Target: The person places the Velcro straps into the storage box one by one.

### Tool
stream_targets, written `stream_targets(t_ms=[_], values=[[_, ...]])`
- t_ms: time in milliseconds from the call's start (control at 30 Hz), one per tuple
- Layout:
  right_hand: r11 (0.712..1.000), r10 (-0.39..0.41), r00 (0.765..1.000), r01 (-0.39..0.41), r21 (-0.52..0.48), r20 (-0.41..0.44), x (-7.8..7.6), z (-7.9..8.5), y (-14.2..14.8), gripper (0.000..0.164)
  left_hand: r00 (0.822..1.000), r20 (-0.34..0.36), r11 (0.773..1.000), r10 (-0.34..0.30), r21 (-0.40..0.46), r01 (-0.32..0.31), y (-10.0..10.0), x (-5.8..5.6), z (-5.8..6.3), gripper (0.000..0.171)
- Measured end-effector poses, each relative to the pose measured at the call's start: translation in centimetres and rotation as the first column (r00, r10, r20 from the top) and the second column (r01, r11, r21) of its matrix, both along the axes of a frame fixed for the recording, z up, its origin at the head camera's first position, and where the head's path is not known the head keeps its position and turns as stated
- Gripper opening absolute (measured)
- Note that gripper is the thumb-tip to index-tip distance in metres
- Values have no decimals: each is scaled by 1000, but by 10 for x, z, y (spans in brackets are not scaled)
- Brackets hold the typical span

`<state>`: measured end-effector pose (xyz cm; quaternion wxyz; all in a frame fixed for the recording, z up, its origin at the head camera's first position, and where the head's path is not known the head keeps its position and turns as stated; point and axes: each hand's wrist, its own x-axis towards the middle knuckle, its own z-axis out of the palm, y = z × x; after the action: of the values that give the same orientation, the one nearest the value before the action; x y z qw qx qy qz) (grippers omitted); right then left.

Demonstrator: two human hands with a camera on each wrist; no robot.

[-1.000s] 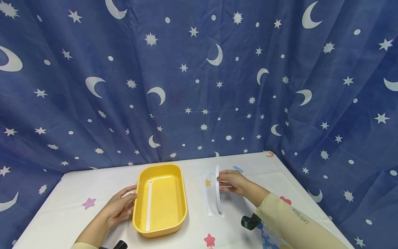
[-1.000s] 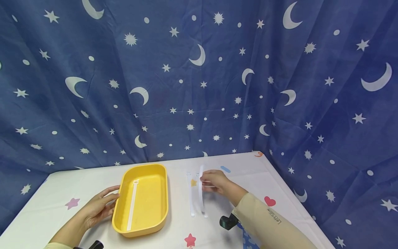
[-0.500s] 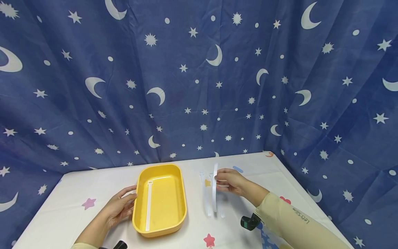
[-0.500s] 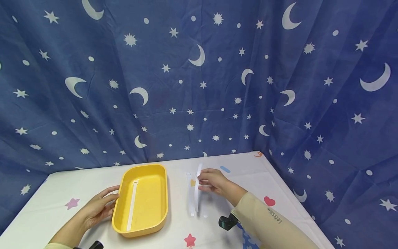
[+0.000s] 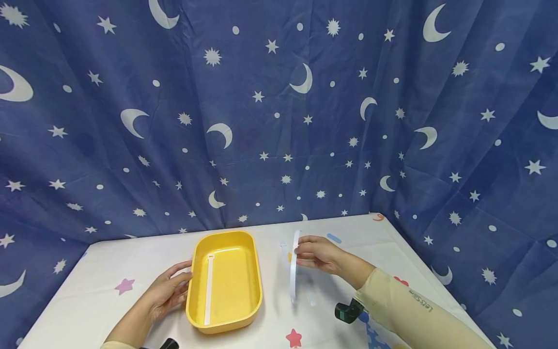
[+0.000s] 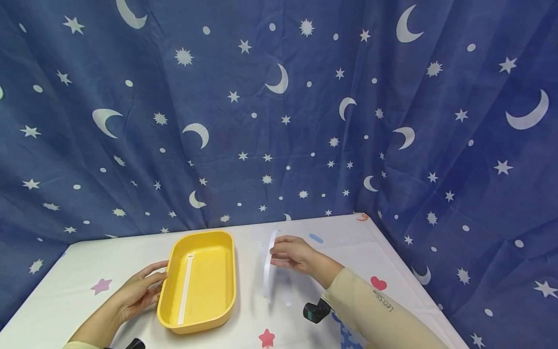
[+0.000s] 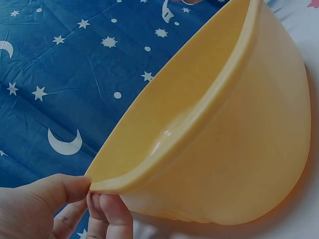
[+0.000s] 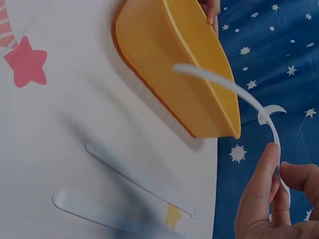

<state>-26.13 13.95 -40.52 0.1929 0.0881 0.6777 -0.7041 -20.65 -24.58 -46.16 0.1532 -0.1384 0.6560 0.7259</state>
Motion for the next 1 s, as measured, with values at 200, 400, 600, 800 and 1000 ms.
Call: stream_targets(t_ms=[200,400,600,800,1000], values=[[999,28,1000,-28,-29,4,-1,2,-4,35,1000,6,1000,0,-25,1,1,1,1,60],[998,48,999,-47,-49,10,-2,3,-10,32,1000,1,1000,-3,-25,3,1,1,1,61],[998,50,999,-49,-50,13,-4,3,-19,29,1000,4,1000,-3,-23,3,1,1,1,60],[998,52,998,-51,-31,22,-6,2,-25,28,1000,2,1000,-2,-17,3,1,1,2,60],[997,78,997,-78,-7,28,-8,3,-30,32,1000,2,1000,-1,-18,1,1,1,2,60]])
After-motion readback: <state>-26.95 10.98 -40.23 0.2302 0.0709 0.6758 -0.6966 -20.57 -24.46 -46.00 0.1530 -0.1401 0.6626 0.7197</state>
